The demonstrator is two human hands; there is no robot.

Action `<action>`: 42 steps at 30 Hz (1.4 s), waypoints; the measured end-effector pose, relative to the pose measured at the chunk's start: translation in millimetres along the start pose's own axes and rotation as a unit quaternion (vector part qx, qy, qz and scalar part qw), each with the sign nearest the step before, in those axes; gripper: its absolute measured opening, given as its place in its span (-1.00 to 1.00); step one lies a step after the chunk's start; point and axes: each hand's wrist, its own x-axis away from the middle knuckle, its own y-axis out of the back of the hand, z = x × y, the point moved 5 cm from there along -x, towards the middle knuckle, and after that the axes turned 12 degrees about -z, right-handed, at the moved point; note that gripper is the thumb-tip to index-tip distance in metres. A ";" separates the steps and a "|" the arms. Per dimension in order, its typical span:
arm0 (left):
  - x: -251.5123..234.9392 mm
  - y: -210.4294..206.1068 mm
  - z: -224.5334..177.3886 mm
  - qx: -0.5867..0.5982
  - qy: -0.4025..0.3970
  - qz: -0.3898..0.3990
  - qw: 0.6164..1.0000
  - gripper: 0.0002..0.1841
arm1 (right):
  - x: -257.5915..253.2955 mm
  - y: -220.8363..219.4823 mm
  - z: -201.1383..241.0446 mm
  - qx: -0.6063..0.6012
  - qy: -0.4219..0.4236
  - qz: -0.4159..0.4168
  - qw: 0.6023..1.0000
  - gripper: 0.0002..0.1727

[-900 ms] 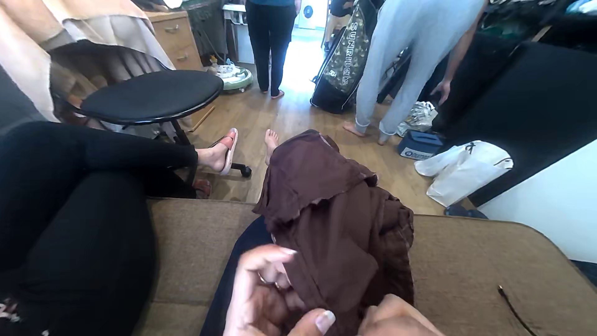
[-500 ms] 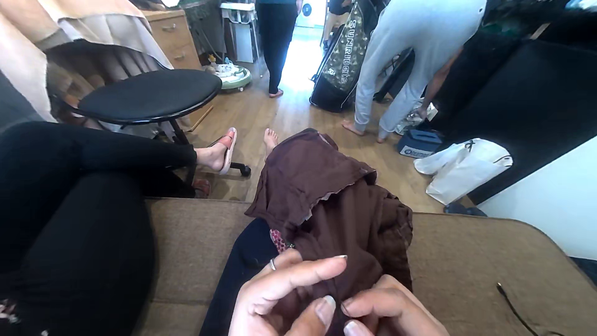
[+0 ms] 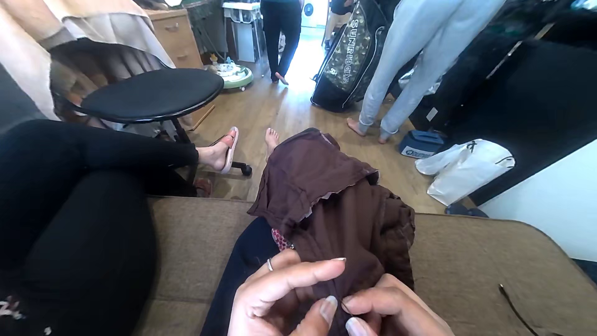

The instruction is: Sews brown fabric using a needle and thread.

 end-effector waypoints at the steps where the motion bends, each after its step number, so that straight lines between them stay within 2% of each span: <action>1: 0.1 -0.2 -0.3 -0.003 -0.003 0.000 1.000 -0.59 | -0.1 -0.1 0.0 -0.002 0.000 -0.001 1.000 -0.89; 10: -1.6 -2.9 2.2 0.057 0.040 0.037 0.997 -0.63 | -2.7 -0.7 -1.9 0.004 0.029 0.002 1.000 -0.88; 15: 0.3 -5.3 4.3 0.063 0.049 0.044 0.996 -0.63 | -2.3 -1.1 -4.6 -0.006 0.009 0.001 1.000 -0.84; 20: 0.9 -4.3 8.7 0.075 0.088 0.028 0.993 -0.73 | 0.2 -5.2 -6.0 -0.006 -0.002 0.004 1.000 -0.85; 26: 1.2 -3.8 12.2 0.109 0.106 0.019 0.988 -0.71 | 5.1 -9.2 -8.6 -0.038 -0.038 0.008 0.998 -0.84; 33: 0.9 -3.5 9.0 0.086 0.073 0.001 0.994 -0.70 | 6.0 -9.1 -6.5 -0.044 -0.042 0.004 0.998 -0.84; 37: -0.3 -2.6 3.8 0.055 0.031 -0.002 0.998 -0.63 | 6.0 -8.9 -5.0 -0.042 -0.040 0.009 0.998 -0.84; 42: -2.6 -0.1 -0.5 -0.009 -0.020 0.018 1.000 -0.66 | 4.3 -6.2 -5.8 -0.020 -0.020 0.008 1.000 -0.84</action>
